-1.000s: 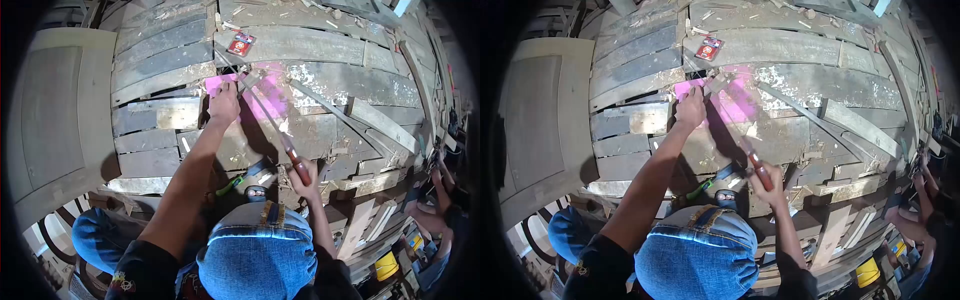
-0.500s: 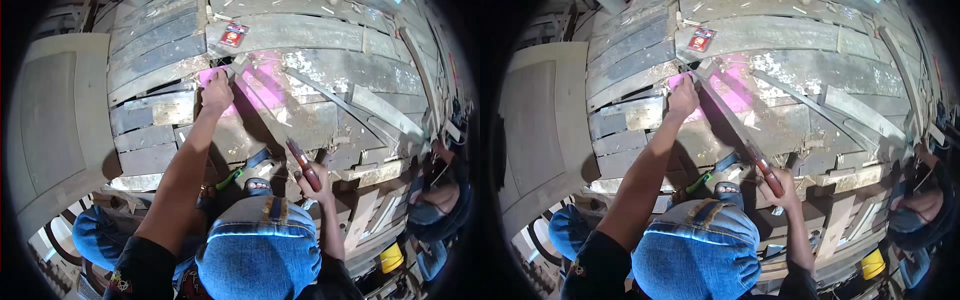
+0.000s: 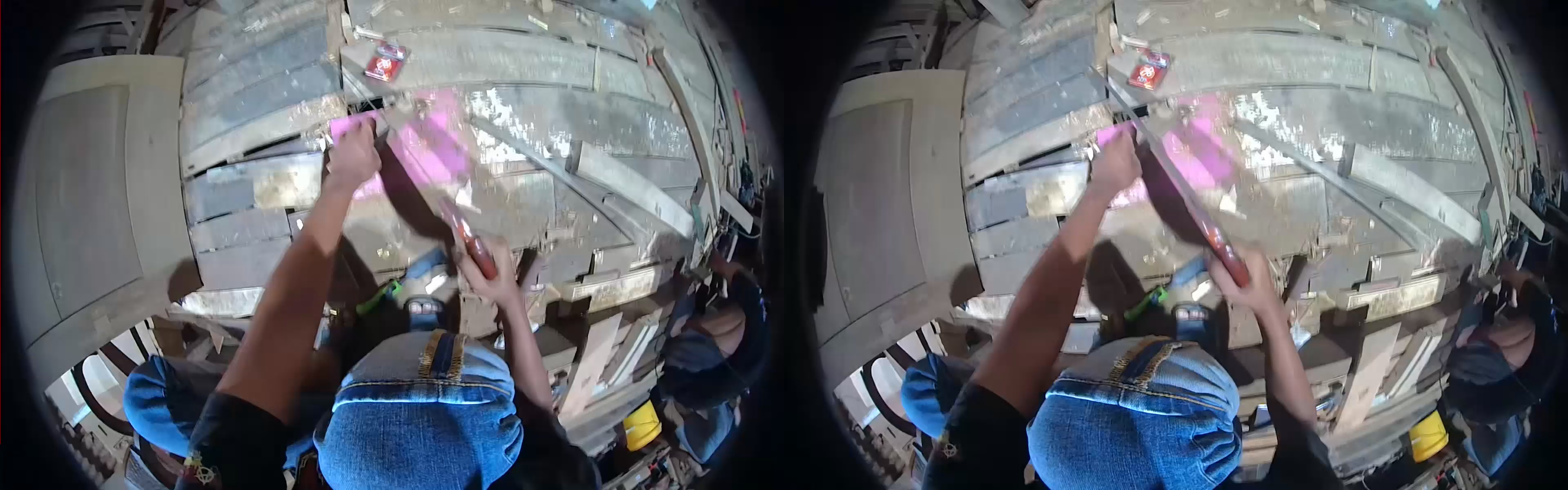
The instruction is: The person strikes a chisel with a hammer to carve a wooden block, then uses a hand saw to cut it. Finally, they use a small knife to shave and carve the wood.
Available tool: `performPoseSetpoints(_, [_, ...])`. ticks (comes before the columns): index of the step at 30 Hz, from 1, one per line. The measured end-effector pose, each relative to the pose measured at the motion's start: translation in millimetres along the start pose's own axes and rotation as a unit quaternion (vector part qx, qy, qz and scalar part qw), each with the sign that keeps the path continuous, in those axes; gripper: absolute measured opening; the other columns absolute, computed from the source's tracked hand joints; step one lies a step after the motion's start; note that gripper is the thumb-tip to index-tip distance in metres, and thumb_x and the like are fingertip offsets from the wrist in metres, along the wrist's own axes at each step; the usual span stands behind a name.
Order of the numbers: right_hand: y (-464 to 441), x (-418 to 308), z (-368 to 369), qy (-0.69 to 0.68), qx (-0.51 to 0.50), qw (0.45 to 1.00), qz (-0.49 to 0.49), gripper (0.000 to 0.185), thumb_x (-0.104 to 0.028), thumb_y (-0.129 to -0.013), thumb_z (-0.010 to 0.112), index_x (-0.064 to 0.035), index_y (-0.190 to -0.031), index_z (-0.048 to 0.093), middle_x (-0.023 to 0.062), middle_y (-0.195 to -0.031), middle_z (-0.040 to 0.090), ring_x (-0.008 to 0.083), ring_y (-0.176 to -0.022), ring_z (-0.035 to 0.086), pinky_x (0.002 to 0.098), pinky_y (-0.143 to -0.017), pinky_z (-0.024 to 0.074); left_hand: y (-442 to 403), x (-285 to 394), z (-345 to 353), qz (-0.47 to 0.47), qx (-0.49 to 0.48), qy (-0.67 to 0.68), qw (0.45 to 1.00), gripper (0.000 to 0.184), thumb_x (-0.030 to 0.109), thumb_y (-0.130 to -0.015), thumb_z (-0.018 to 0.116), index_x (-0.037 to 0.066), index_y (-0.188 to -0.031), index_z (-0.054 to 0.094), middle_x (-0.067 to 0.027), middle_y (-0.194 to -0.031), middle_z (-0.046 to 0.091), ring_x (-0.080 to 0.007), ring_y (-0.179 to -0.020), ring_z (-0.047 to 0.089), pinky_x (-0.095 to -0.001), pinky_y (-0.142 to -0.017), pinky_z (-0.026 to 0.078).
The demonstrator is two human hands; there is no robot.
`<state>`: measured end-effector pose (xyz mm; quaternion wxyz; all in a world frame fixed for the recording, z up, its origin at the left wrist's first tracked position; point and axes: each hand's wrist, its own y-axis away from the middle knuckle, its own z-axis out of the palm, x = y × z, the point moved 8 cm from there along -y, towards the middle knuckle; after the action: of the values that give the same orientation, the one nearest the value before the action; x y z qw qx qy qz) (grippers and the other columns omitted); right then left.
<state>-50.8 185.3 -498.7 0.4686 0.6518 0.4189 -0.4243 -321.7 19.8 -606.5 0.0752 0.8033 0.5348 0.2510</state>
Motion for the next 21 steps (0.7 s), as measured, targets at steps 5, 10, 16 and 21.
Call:
performPoseSetpoints(5, [129, 1, -52, 0.026, 0.012, 0.999, 0.021, 0.012, -0.007, -0.088, 0.065, -0.0011, -0.078, 0.063, 0.001, -0.065, 0.06, 0.0098, -0.059, 0.057, 0.0318, -0.056, 0.0463, 15, 8, 0, -0.023, 0.005, -0.045, 0.999, 0.05, 0.014, -0.091, 0.066, 0.013, -0.138, 0.048, -0.0158, -0.136, 0.058, -0.0459, -0.132, 0.055, -0.0597, -0.102, 0.052])
performPoseSetpoints(10, [21, 1, 0, 0.058, 0.027, 0.993, -0.104, 0.025, -0.011, -0.091, 0.07, -0.0023, -0.075, 0.053, 0.004, -0.059, 0.044, 0.0087, -0.054, 0.042, 0.0329, -0.05, 0.0327, 13, 6, 0, -0.024, 0.021, -0.022, 0.999, 0.046, 0.017, -0.095, 0.061, 0.012, -0.139, 0.048, -0.0165, -0.14, 0.058, -0.0459, -0.132, 0.055, -0.0591, -0.1, 0.053])
performPoseSetpoints(16, [83, 30, -24, 0.056, 0.061, 0.997, 0.004, 0.021, -0.009, -0.088, 0.07, -0.0029, -0.073, 0.056, 0.0022, -0.056, 0.048, 0.0099, -0.052, 0.046, 0.0309, -0.051, 0.0389, 9, 3, -1, -0.011, 0.033, -0.031, 0.999, 0.042, 0.015, -0.093, 0.062, 0.008, -0.133, 0.049, -0.0202, -0.137, 0.06, -0.0478, -0.126, 0.058, -0.0559, -0.103, 0.052])
performPoseSetpoints(21, [90, 45, -20, 0.081, 0.058, 0.992, 0.074, 0.021, -0.009, -0.085, 0.07, -0.0044, -0.072, 0.054, 0.0035, -0.059, 0.046, 0.0117, -0.052, 0.045, 0.0325, -0.052, 0.0384, 13, 7, 0, -0.023, 0.029, -0.045, 0.998, 0.04, 0.012, -0.092, 0.062, 0.008, -0.13, 0.05, -0.0179, -0.136, 0.059, -0.0454, -0.126, 0.058, -0.0555, -0.1, 0.054])
